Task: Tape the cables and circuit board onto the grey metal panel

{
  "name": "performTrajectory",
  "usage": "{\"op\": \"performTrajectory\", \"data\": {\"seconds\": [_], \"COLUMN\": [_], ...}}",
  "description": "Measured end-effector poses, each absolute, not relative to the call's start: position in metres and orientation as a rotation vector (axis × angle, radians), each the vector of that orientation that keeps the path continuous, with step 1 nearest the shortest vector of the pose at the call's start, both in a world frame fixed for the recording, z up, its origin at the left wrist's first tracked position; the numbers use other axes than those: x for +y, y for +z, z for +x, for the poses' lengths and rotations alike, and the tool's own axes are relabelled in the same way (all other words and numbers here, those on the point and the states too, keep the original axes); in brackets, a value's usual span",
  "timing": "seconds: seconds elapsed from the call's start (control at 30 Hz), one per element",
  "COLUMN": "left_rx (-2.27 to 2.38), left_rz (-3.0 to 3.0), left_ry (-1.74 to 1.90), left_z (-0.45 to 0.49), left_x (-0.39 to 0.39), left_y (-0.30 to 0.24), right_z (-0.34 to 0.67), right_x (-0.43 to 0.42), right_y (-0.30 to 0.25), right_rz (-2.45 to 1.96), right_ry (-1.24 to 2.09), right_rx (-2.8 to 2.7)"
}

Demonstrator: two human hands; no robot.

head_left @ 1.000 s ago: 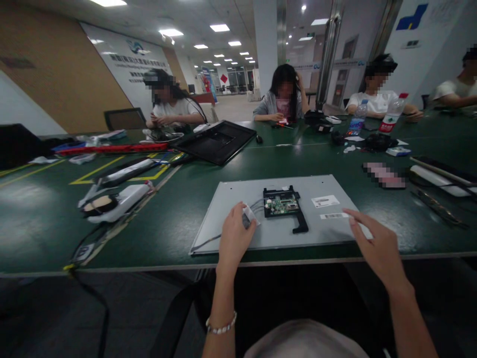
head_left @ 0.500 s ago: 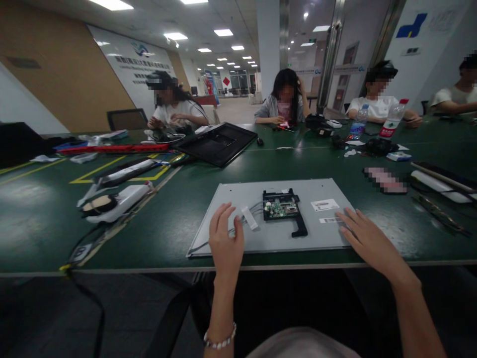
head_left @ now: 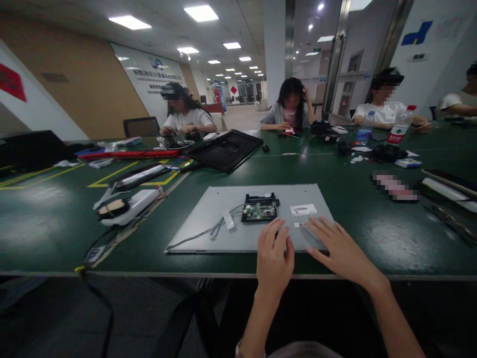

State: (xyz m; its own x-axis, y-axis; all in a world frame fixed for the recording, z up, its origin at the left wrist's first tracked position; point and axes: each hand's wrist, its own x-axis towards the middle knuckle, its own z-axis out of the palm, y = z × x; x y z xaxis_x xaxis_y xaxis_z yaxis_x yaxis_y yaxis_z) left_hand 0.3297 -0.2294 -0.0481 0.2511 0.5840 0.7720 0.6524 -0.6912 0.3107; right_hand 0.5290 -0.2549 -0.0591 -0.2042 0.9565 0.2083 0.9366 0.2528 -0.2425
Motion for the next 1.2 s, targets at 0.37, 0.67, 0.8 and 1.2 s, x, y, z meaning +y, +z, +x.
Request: {"op": "performTrajectory", "data": {"seconds": [0.37, 0.67, 0.8, 1.2], "left_rx": [-1.218, -1.476, -1.59, -1.719], "left_rz": [-2.41, -2.413, -2.372, -2.526], "left_ry": [-1.424, -1.389, -1.079, -0.31], "left_z": [0.328, 0.296, 0.25, 0.212], "left_x": [-0.229, -0.211, -0.177, -0.063], "left_y": [-0.051, -0.037, -0.031, -0.021], "right_z": [0.465, 0.456, 0.454, 0.455], "right_x": [-0.228, -0.229, -0.231, -0.231], "right_y": [-0.045, -0.044, -0.042, -0.035], "right_rz": [-1.543, -1.573, -1.601, -1.68], "right_ry": [0.226, 0.189, 0.207, 0.311], "right_rx": [-2.31, -2.258, -2.244, -2.265]}}
